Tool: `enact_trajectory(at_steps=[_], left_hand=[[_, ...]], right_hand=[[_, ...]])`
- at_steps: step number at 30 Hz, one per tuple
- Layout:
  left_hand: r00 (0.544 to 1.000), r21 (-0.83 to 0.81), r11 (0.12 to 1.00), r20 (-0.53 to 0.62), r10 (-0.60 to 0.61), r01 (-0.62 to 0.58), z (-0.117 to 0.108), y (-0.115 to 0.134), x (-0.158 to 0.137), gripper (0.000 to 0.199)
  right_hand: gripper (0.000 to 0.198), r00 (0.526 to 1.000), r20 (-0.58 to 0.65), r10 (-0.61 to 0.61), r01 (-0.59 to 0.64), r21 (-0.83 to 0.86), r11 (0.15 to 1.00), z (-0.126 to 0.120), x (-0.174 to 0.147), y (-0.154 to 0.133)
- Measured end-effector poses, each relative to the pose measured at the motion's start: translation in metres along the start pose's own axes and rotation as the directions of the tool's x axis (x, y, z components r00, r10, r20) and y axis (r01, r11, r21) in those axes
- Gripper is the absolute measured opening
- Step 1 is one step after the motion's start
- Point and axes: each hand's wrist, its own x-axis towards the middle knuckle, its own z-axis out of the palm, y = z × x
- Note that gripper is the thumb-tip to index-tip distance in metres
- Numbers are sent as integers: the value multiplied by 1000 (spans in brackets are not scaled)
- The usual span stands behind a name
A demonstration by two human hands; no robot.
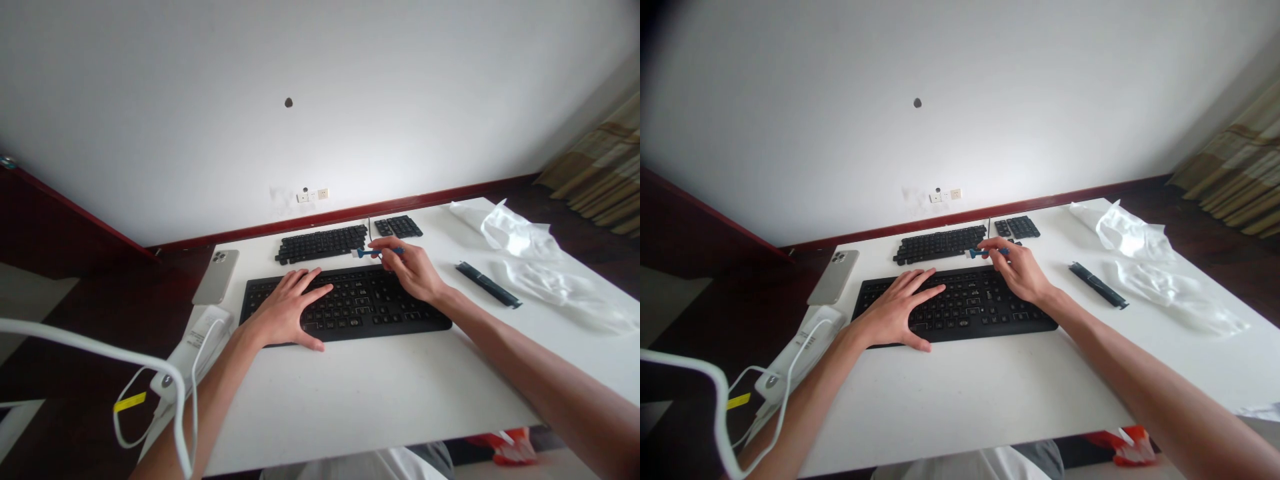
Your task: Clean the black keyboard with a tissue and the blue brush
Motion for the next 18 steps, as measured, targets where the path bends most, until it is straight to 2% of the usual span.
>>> enact_trajectory(at_steps=[18], left_hand=[[1000, -53, 999, -14, 6, -7, 2, -3, 0, 128]], right_hand=[[38, 997, -3, 75, -75, 4, 997, -1, 4, 6]])
